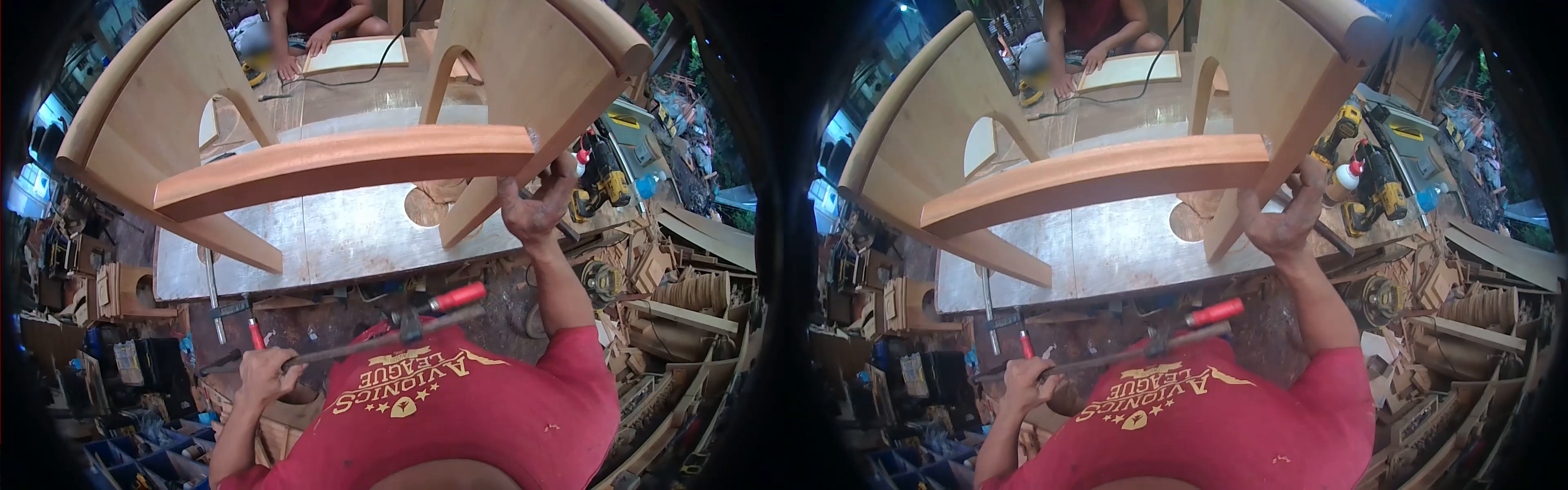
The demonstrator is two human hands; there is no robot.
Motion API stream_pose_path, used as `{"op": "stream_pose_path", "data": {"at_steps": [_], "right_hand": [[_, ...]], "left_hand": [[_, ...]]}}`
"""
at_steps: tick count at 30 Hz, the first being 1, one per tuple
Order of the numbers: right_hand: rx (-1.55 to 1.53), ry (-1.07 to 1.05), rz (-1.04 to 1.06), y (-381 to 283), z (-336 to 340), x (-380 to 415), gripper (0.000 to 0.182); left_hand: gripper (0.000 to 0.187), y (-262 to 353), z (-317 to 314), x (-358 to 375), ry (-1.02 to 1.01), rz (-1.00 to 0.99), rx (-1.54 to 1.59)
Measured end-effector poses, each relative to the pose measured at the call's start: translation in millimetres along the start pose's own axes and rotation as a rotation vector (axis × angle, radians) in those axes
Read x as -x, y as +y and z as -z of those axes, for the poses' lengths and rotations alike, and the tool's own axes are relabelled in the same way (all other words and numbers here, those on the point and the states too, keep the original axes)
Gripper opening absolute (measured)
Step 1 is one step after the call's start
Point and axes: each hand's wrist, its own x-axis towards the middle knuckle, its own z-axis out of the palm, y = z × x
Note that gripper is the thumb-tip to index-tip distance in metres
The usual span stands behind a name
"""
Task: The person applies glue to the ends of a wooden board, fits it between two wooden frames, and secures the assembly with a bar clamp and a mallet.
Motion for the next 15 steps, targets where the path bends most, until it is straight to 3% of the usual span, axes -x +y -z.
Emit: {"op": "stream_pose_path", "data": {"at_steps": [8, 12, 15], "right_hand": [[-0.052, -0.037, -0.124, 1, -1, 14, 0.071], [-0.006, -0.044, -0.134, -3, -1, 12, 0.072], [-0.108, -0.015, -0.163, 3, -4, 16, 0.072]], "left_hand": [[0.022, 2, 6, -6, 0.01, 0.173, -0.224], [0.02, 8, -15, -19, 0.101, 0.349, -0.157], [0.026, 7, -38, -30, 0.047, 0.66, 0.081]]}}
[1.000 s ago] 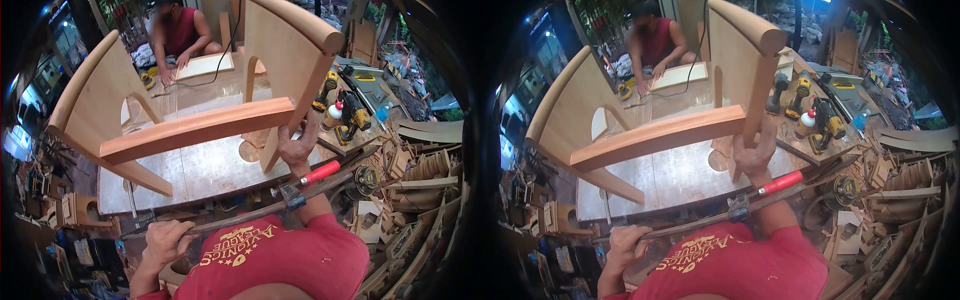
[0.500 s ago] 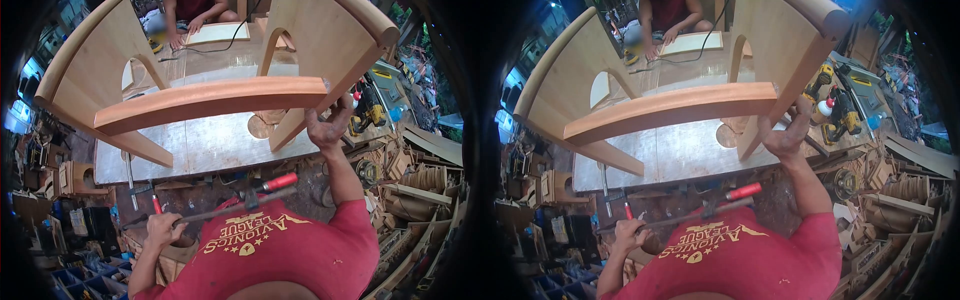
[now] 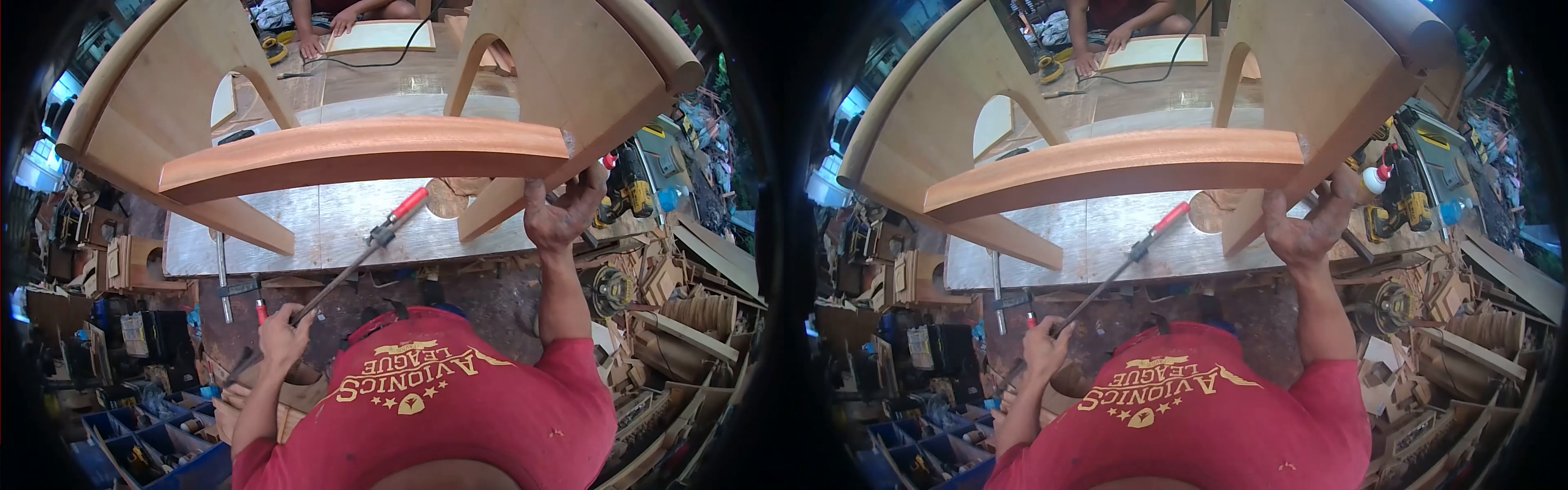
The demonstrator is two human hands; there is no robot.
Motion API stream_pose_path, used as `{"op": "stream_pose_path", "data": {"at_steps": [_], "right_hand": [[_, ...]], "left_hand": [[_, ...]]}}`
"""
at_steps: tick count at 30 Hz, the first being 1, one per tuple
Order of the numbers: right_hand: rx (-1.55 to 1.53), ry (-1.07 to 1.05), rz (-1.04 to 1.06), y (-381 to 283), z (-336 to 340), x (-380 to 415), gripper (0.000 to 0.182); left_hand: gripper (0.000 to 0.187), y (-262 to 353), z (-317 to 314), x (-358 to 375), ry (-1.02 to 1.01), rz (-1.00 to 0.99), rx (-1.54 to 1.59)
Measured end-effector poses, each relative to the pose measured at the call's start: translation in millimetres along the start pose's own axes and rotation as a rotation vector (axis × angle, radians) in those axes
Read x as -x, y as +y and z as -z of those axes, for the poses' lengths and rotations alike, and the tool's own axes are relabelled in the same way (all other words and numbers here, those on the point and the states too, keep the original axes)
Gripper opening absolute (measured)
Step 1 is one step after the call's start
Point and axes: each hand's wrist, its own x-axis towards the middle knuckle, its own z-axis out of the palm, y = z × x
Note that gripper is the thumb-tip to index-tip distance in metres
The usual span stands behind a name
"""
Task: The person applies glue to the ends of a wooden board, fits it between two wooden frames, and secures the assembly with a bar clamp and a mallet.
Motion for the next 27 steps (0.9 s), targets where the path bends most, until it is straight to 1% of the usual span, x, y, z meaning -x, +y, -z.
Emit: {"op": "stream_pose_path", "data": {"at_steps": [1, 2, 3, 5, 6, 9, 10, 12, 13, 14, 17, 18, 19, 21, 23, 24, 27], "right_hand": [[0.033, 0.009, 0.021, 0, -1, 0, 0.071], [0.069, 0.02, 0.042, -1, -1, -2, 0.069], [0.109, 0.033, 0.066, 0, -1, -4, 0.068], [0.071, 0.029, 0.062, 4, 1, -1, 0.07], [0.047, 0.023, 0.057, 6, 1, 0, 0.071], [0.063, 0.038, 0.057, 4, -2, 4, 0.072], [0.091, 0.018, 0.062, 3, -1, 4, 0.074], [0.046, 0.032, 0.028, 5, -3, 3, 0.074], [0.029, 0.032, 0.002, 3, -2, 6, 0.074], [0.07, 0.033, 0.007, 2, -1, 6, 0.074], [0.078, 0.007, 0.048, -1, -1, 0, 0.073], [0.067, -0.007, 0.029, 0, 0, 2, 0.073], [0.057, -0.012, 0.011, 0, 0, 3, 0.073], [0.055, -0.004, 0.011, -1, 2, 2, 0.071], [0.067, 0.035, 0.059, -1, -2, -4, 0.067], [0.072, 0.04, 0.069, 0, -1, -4, 0.066], [0.079, 0.046, 0.081, 2, -1, -1, 0.067]], "left_hand": [[0.028, -4, -9, -5, -0.041, 0.099, 0.077], [0.033, -26, -25, -7, -0.037, 0.011, 0.121], [0.034, -23, -22, -2, -0.062, 0.053, 0.105], [0.037, -6, -11, 13, -0.113, 0.143, 0.082], [0.042, -6, -4, 20, -0.116, 0.084, 0.107], [0.045, -3, -9, 2, -0.348, 0.223, 0.355], [0.048, -10, -26, -3, -0.341, 0.265, 0.387], [0.049, -21, -42, -2, -0.23, 0.219, 0.304], [0.05, -21, -41, 5, -0.187, 0.201, 0.261], [0.052, -21, -29, 16, -0.196, 0.146, 0.179], [0.053, -32, -5, 20, -0.516, 0.382, 0.815], [0.055, -35, -9, 14, -0.465, 0.46, 1.018], [0.062, -34, -17, 0, -0.431, 0.481, 1.055], [0.065, -45, -35, -9, -0.352, 0.363, 0.822], [0.066, -63, -44, -1, -0.296, 0.196, 0.768], [0.062, -60, -43, 3, -0.275, 0.207, 0.869], [0.06, -53, -45, 12, -0.252, 0.261, 0.908]]}}
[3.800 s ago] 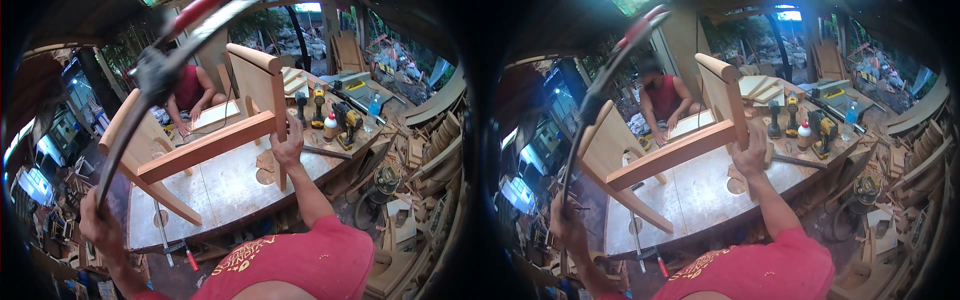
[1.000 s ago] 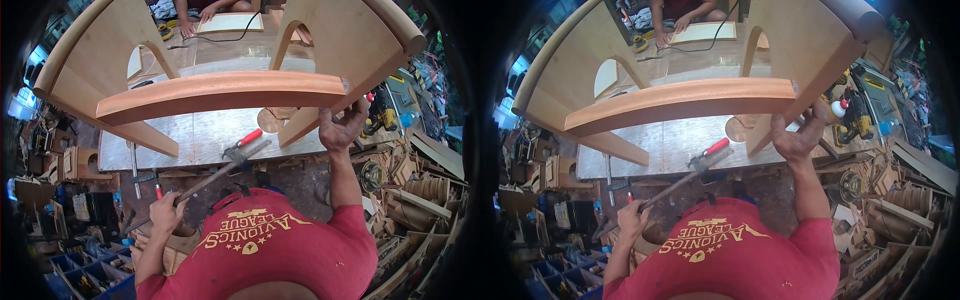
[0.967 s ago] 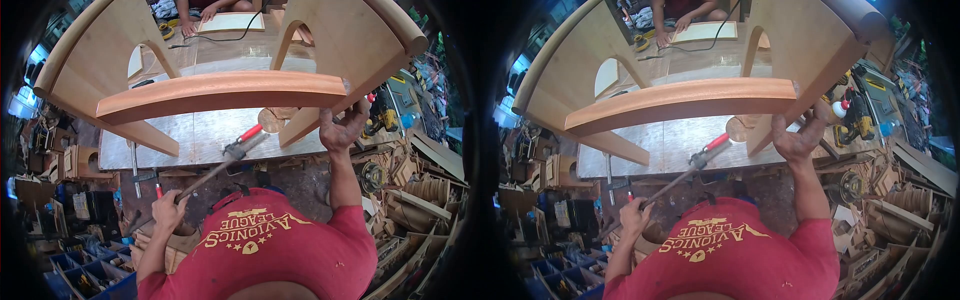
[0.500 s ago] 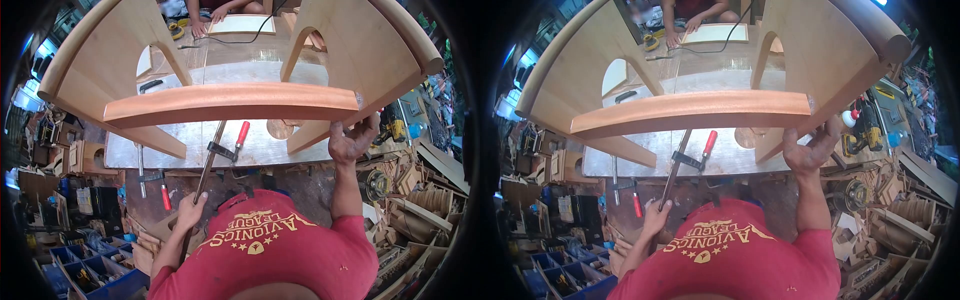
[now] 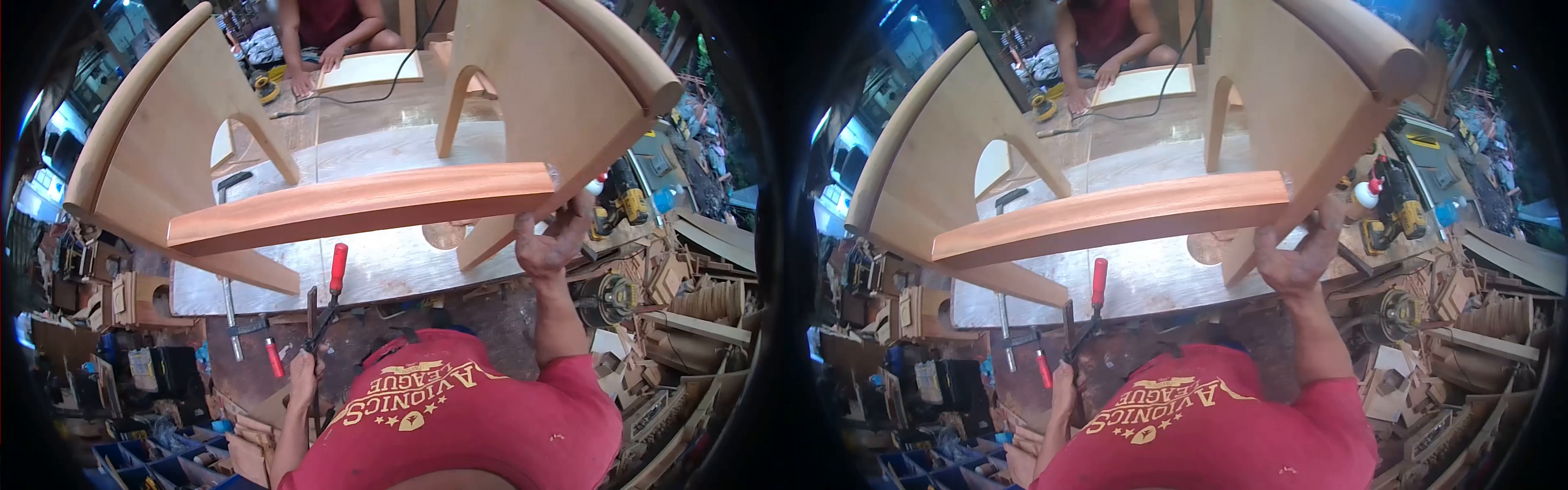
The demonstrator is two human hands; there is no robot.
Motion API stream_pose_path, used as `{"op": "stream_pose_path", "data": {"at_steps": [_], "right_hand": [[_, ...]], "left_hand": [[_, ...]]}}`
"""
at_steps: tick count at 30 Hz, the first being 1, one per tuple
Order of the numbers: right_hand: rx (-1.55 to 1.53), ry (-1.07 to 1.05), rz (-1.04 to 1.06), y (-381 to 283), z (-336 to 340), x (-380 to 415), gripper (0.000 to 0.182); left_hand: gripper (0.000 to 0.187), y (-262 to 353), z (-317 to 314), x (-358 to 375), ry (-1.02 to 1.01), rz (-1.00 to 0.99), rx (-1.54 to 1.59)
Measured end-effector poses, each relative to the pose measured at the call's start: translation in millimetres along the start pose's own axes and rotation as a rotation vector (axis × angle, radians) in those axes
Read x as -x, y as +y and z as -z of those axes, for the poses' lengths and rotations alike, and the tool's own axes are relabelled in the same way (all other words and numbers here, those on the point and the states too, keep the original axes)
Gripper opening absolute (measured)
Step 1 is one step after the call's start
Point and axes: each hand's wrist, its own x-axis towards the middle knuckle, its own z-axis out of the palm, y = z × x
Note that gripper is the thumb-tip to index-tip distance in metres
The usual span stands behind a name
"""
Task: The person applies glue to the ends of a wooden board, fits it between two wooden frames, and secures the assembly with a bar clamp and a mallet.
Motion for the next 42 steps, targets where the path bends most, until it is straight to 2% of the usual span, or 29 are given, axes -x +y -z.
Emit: {"op": "stream_pose_path", "data": {"at_steps": [5, 8, 9, 11, 16, 20, 23, 26, 29, 32, 36, 42], "right_hand": [[0.006, 0.061, -0.028, 0, -3, 5, 0.064], [-0.022, 0.091, -0.052, -3, -6, 3, 0.064], [0.015, 0.089, -0.044, -4, -6, 2, 0.064], [0.089, 0.084, -0.027, -7, -4, 0, 0.065], [0.027, 0.099, -0.085, -10, -8, 3, 0.064], [0.088, 0.083, -0.091, -7, -5, 8, 0.065], [0.101, 0.068, -0.15, 1, -3, 18, 0.066], [0.034, 0.034, -0.167, -6, -4, 12, 0.067], [0.055, 0.035, -0.184, -7, -5, 13, 0.068], [0.046, 0.035, -0.181, -6, -4, 14, 0.068], [0.064, 0.031, -0.161, -5, -1, 13, 0.068], [0.045, 0.023, -0.185, -9, -4, 10, 0.069]], "left_hand": [[0.049, 15, -21, 4, -0.164, -0.073, -0.032], [0.051, 34, -29, 12, -0.266, -0.112, -0.094], [0.054, 38, -26, 10, -0.355, -0.161, -0.116], [0.054, 44, -30, 10, -0.351, -0.183, -0.059], [0.062, 46, -28, 12, -0.341, -0.254, 0.138], [0.072, 60, -20, -1, -0.37, -0.35, 0.144], [0.067, 64, -19, -7, -0.327, -0.364, 0.198], [0.064, 67, -21, -14, -0.318, -0.489, 0.292], [0.061, 87, -31, -4, -0.261, -0.488, 0.207], [0.054, 84, -34, -6, -0.31, -0.622, 0.096], [0.057, 86, -42, -4, -0.17, -0.739, -0.001], [0.05, 70, -51, -9, -0.407, -0.43, 0.247]]}}
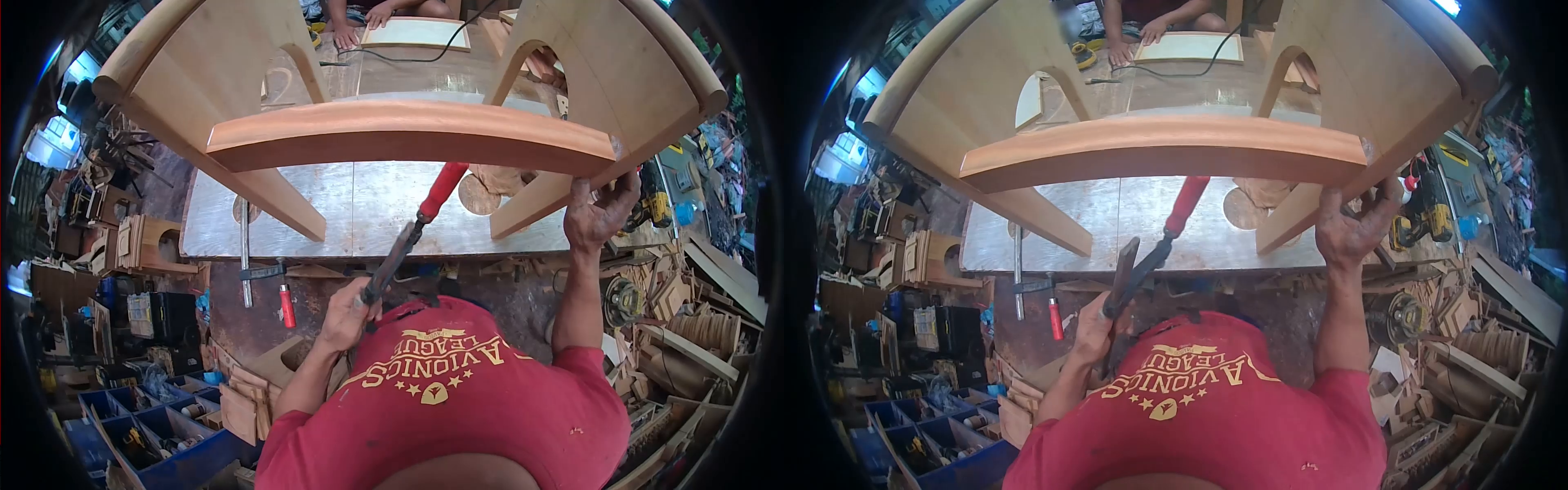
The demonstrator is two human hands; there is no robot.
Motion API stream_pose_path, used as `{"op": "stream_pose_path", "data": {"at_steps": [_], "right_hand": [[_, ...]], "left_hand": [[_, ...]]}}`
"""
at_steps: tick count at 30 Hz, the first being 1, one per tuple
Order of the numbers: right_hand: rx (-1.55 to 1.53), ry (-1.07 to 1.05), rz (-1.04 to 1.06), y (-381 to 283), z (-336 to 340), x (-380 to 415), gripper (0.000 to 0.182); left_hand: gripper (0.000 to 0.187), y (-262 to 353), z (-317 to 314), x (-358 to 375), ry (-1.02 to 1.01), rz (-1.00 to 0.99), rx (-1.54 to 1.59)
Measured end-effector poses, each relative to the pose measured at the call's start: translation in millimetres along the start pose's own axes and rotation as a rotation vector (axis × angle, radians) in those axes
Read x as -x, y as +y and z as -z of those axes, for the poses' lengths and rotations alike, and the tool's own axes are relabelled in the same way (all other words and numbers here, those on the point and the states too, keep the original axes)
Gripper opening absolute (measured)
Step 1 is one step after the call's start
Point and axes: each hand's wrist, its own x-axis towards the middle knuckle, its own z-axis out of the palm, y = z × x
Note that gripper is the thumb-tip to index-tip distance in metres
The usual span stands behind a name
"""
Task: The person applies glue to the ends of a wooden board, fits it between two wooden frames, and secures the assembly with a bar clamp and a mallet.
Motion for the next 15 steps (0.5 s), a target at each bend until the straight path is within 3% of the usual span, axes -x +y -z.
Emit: {"op": "stream_pose_path", "data": {"at_steps": [9, 15], "right_hand": [[0.025, 0.004, 0.051, 2, 1, 0, 0.067], [-0.007, 0.001, 0.027, 2, 1, 1, 0.07]], "left_hand": [[0.04, -14, 18, -10, 0.091, 0.466, 0.136], [0.034, -24, 21, 26, 0.161, 0.485, -0.075]]}}
